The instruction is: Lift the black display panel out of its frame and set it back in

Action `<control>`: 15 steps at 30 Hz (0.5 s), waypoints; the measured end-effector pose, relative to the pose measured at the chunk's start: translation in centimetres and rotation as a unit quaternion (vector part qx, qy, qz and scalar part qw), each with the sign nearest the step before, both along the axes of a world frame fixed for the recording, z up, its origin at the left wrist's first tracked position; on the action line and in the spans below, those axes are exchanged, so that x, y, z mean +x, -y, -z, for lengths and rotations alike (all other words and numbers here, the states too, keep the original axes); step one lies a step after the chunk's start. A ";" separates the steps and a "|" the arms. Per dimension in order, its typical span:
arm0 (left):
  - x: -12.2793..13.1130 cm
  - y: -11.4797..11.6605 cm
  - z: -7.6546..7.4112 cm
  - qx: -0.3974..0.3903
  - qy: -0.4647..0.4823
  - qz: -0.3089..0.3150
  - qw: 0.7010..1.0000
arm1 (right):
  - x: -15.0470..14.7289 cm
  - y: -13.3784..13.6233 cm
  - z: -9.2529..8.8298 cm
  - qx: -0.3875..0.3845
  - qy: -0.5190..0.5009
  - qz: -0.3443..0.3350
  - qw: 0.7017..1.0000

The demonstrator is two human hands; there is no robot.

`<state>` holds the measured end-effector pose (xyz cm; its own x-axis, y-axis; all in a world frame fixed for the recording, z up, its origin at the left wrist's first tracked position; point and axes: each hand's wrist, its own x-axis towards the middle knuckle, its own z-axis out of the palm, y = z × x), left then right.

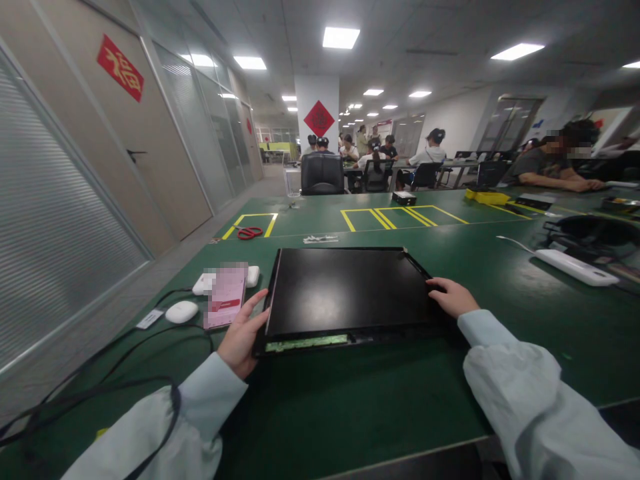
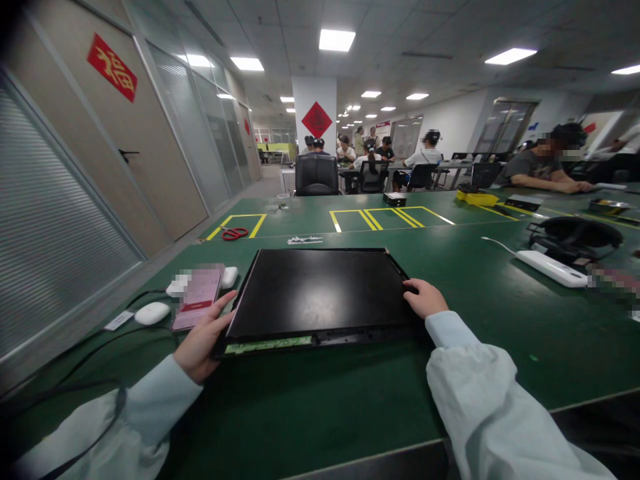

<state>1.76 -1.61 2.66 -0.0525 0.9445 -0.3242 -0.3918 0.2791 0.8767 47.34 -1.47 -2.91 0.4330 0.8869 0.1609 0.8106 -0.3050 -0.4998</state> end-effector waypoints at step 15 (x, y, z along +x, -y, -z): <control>-0.4 -0.5 1.7 0.047 -0.079 0.023 0.995 | 0.1 0.0 0.3 0.025 -0.007 0.002 1.000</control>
<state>1.37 -1.14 0.96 -0.0526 0.9729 -0.2251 -0.2356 0.2069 0.9496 47.43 -1.46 -3.23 0.4397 0.8759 0.1988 0.8022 -0.2835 -0.5254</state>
